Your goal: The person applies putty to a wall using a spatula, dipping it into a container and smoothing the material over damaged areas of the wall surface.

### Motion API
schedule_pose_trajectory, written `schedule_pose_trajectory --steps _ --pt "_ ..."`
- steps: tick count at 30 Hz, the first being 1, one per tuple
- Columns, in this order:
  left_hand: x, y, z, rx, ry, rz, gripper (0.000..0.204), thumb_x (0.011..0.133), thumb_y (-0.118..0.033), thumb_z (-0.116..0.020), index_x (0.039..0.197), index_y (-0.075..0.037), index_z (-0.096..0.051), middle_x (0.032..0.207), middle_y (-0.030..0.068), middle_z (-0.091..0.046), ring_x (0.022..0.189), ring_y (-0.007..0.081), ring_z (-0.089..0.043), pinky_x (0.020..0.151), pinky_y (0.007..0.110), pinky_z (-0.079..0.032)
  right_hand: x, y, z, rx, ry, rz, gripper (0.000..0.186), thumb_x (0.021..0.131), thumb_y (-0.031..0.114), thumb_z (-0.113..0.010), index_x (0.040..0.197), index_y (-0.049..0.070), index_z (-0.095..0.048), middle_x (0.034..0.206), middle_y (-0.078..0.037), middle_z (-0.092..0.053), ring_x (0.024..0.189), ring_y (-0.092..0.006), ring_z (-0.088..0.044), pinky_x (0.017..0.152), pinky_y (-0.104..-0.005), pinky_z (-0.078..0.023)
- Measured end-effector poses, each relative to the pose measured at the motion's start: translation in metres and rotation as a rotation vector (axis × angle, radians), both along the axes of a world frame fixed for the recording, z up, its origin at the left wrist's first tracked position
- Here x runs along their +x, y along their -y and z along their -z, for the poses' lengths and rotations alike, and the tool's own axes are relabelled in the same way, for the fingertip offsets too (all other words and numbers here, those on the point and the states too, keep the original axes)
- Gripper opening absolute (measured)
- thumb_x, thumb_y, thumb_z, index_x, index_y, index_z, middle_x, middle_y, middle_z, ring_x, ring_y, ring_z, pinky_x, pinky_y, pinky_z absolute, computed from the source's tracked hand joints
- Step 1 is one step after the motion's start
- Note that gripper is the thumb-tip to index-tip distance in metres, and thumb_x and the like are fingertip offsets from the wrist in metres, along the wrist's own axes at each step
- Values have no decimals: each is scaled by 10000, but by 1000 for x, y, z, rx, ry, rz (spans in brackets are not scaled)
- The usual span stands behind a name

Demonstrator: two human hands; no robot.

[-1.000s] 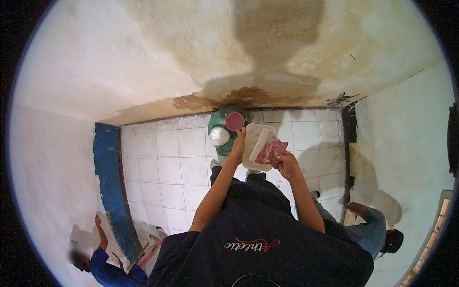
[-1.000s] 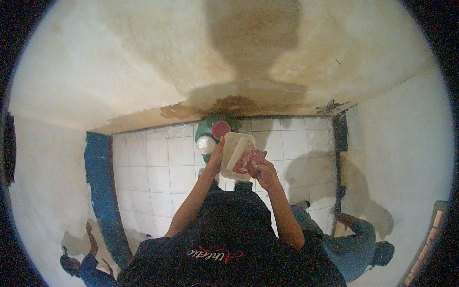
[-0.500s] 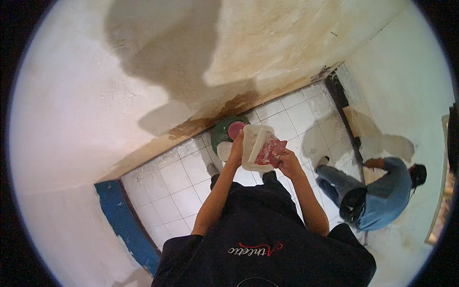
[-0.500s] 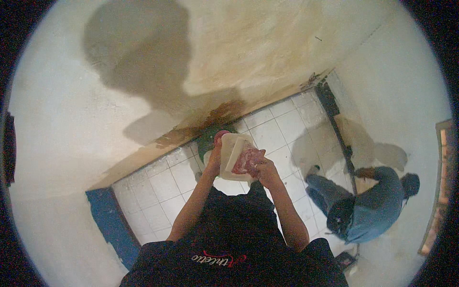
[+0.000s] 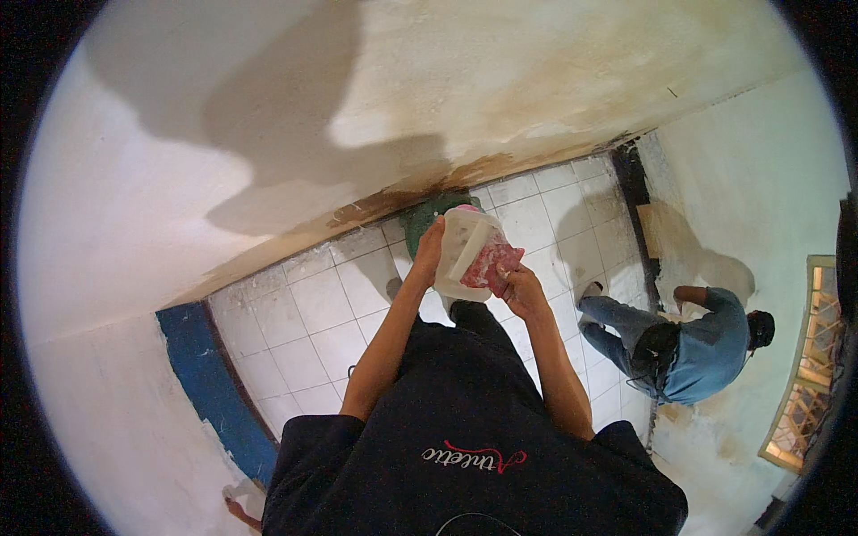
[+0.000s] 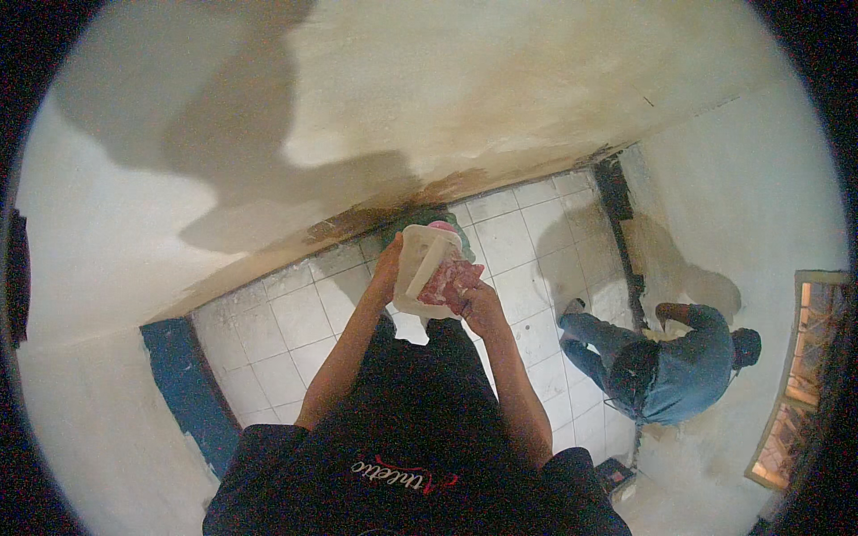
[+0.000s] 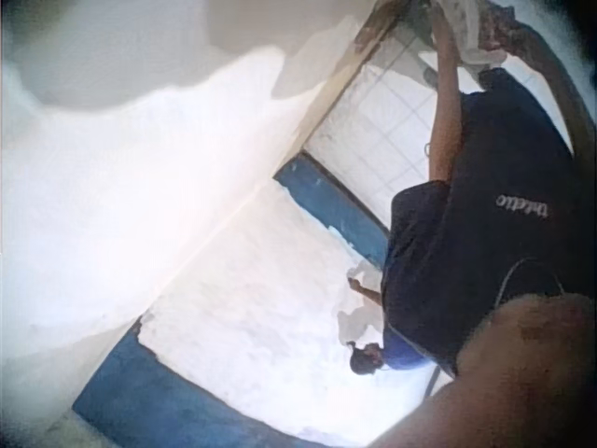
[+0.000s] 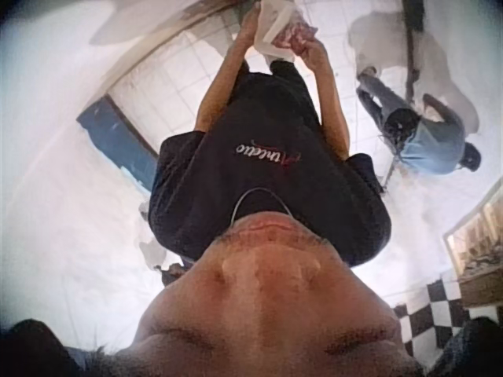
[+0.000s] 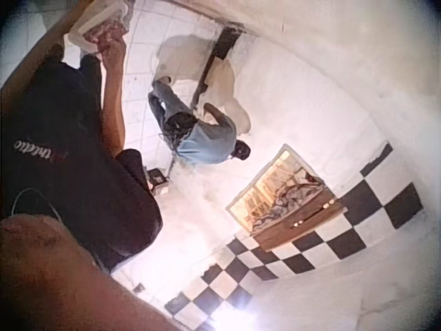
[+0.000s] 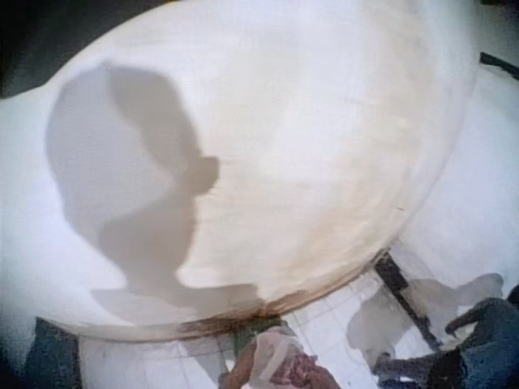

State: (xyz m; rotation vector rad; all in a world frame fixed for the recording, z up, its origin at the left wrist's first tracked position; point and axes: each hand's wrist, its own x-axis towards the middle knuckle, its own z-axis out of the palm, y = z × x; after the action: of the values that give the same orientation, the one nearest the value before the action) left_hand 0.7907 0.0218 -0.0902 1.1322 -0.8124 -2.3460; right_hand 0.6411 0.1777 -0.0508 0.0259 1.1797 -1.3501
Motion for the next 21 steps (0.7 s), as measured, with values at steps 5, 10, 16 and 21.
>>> schedule_pose_trajectory --steps 5,10,16,21 --pt "18 -6 21 48 -117 -68 660 966 -594 -336 1253 -35 -539 1139 116 -622 986 238 -626 857 375 -517 12 20 -20 -9 33 -16 405 849 25 -552 1238 -50 -472 1057 -124 -593 920 -247 -649 722 -360 -560" --pt "4 -10 -5 50 -8 -199 584 988 -524 -370 1227 -21 -545 1109 109 -617 970 200 -615 844 333 -505 -25 29 -4 35 36 -143 337 841 31 -561 1171 -22 -515 979 -122 -612 825 -237 -645 655 -351 -542" --pt "-51 -40 25 34 48 -421 632 969 -559 -386 1272 -22 -523 1180 126 -606 1030 224 -608 881 354 -490 -98 33 19 -25 23 -338 366 827 35 -592 1184 4 -521 987 -117 -610 836 -236 -636 685 -342 -542" --pt "-112 -62 44 56 24 -490 659 960 -578 -390 1303 -26 -499 1205 127 -596 1071 247 -591 918 364 -470 -150 30 24 -15 -27 -405 469 782 5 -604 1241 32 -509 1056 -98 -595 922 -246 -622 706 -386 -546"
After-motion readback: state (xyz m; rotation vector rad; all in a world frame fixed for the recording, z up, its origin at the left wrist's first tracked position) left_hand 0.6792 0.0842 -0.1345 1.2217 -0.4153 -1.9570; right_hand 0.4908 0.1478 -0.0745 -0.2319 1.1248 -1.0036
